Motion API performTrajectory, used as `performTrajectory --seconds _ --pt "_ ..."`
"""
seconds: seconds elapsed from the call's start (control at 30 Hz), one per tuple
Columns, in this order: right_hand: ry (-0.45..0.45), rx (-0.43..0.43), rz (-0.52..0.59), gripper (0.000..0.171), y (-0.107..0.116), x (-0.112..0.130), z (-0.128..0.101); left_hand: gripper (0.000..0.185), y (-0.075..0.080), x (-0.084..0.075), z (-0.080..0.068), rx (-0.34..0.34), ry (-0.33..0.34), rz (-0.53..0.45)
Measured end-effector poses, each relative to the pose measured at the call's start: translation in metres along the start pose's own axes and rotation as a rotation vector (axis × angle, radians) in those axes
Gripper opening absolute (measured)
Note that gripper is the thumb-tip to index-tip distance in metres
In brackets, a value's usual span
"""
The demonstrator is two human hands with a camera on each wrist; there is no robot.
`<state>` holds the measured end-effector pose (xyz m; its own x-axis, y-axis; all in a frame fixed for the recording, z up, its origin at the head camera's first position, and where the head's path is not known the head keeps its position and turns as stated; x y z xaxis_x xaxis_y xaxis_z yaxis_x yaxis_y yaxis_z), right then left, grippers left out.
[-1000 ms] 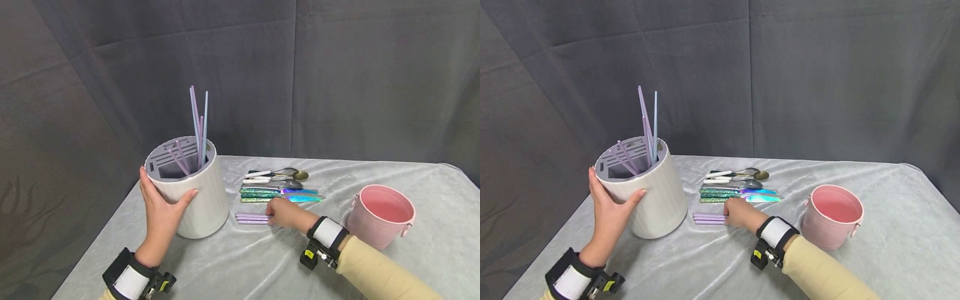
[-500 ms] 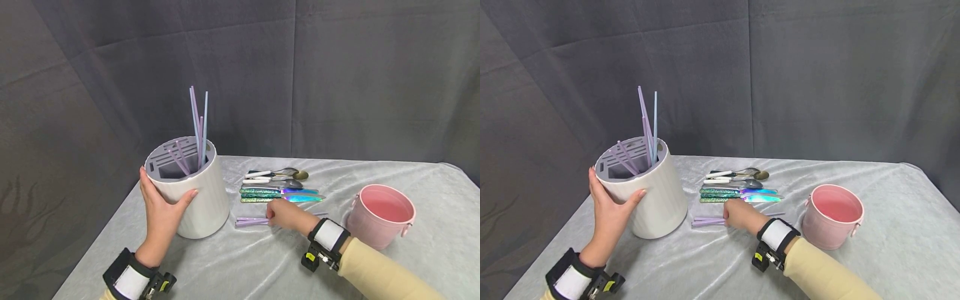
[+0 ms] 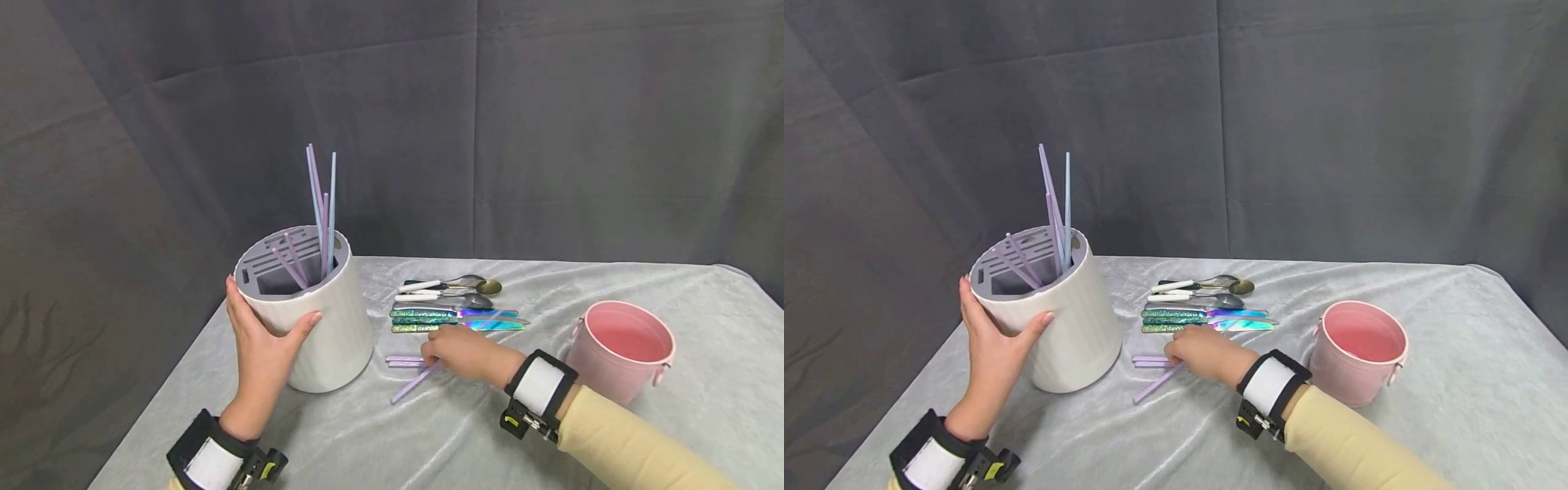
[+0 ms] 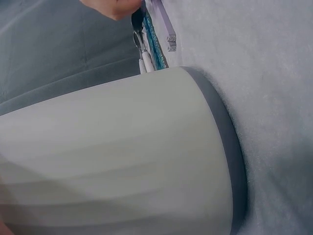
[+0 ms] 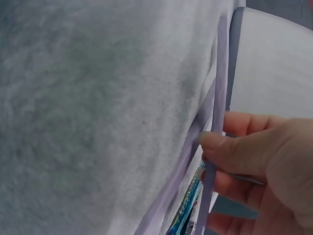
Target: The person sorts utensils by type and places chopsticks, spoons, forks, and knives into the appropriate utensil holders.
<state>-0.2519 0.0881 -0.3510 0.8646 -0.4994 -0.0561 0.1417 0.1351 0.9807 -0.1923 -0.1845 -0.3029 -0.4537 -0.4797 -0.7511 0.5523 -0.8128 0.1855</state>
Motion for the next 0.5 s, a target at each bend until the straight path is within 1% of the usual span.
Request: performTrajectory --seconds 0.13,0.2,0.3,0.33,0.4,0.5 --pt "0.003 0.027 -0.043 0.021 -0.003 0.001 -0.001 0.122 0.000 0.001 -0.001 0.001 0.003 -0.002" --pt "-0.012 0.040 -0.049 0.021 -0.003 0.002 -0.002 0.122 0.000 0.001 -0.002 0.003 0.005 -0.004" --pt "-0.059 0.043 -0.035 0.020 -0.002 0.002 -0.005 0.122 0.000 0.002 -0.002 0.003 0.001 -0.007" --pt "-0.086 0.038 -0.029 0.020 -0.002 0.002 -0.007 0.122 0.000 0.001 -0.002 0.003 -0.003 -0.006" --pt "-0.177 0.030 0.000 0.018 0.000 0.001 -0.009 0.121 0.000 0.001 -0.002 0.001 -0.013 -0.008" --pt "-0.397 0.038 0.059 0.010 0.002 -0.004 -0.013 0.120 0.000 0.001 -0.001 -0.006 -0.033 -0.007"
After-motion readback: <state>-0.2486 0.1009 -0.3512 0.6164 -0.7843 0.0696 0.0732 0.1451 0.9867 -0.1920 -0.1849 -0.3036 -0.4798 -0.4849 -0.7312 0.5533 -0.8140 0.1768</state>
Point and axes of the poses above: each hand's wrist, its own z-axis towards the middle knuckle, its own y-axis out of the back of the hand, x = y × z, the point moved 3 cm from there along z, towards the middle knuckle, and after that the axes turned 6 degrees about -z, right-handed, at the moved point
